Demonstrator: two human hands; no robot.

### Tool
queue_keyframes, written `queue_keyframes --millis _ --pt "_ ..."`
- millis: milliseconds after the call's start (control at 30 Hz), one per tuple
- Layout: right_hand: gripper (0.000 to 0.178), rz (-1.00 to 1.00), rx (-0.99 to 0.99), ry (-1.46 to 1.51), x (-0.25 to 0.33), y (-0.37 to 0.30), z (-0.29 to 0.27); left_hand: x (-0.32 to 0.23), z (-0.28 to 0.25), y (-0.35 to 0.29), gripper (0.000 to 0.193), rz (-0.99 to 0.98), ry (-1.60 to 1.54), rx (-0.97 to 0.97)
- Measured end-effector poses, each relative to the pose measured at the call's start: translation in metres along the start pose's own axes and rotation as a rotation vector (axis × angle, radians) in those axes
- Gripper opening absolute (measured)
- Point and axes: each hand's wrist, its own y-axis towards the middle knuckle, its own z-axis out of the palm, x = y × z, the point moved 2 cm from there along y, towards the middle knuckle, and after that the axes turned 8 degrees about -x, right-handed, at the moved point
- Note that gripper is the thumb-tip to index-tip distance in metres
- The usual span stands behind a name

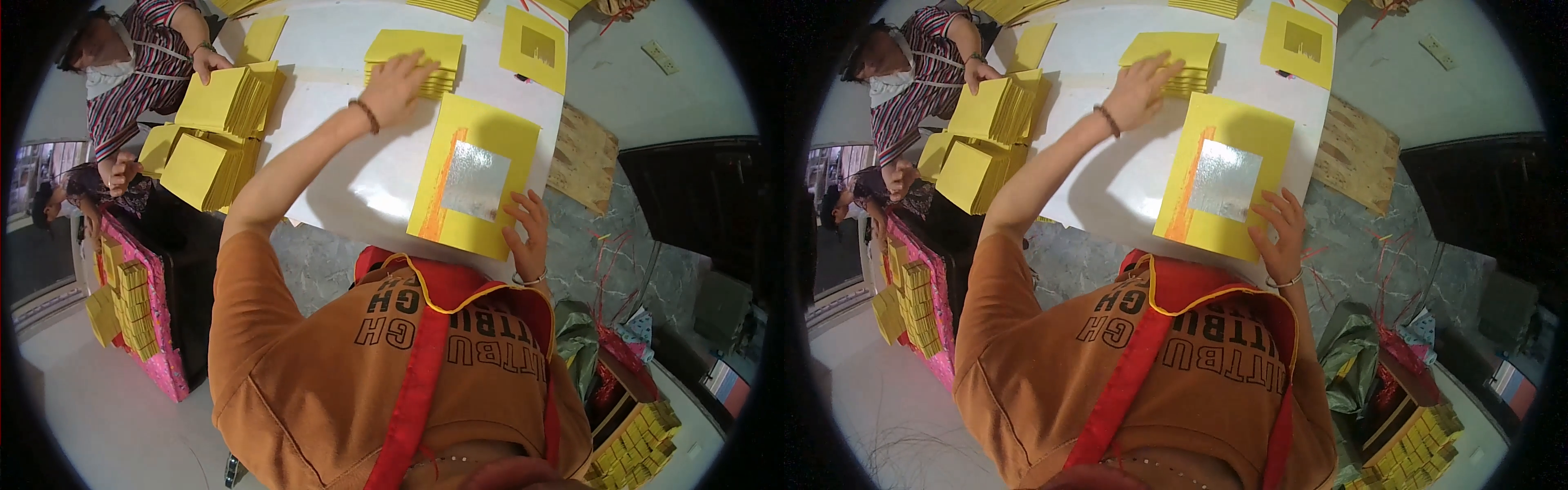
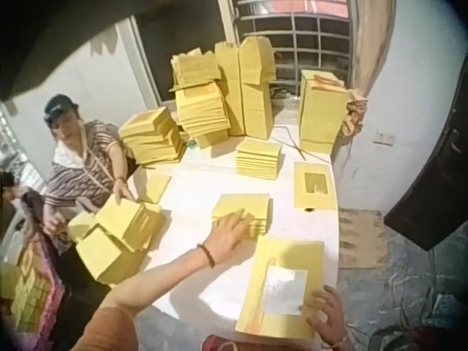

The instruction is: Folding and stacking yellow joss paper at a work table.

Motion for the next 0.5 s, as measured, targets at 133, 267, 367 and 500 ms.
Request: queue_keyframes --millis 133,267,367,500 --pt "0.019 -0.045 0.005 0.016 -0.012 0.001 0.008 -0.078 -0.034 -0.051 0.049 0.255 -0.39 0.109" --pt "0.015 0.072 -0.03 0.169 -0.021 0.002 0.013 -0.108 -0.039 -0.092 0.057 0.391 -0.398 0.171" --pt "0.018 0.151 -0.049 0.272 -0.027 0.001 0.017 -0.109 -0.041 -0.093 0.051 0.37 -0.388 0.109" --pt "0.027 0.309 -0.038 0.537 -0.031 0.0 0.016 -0.106 -0.05 -0.085 0.032 0.227 -0.636 0.089"
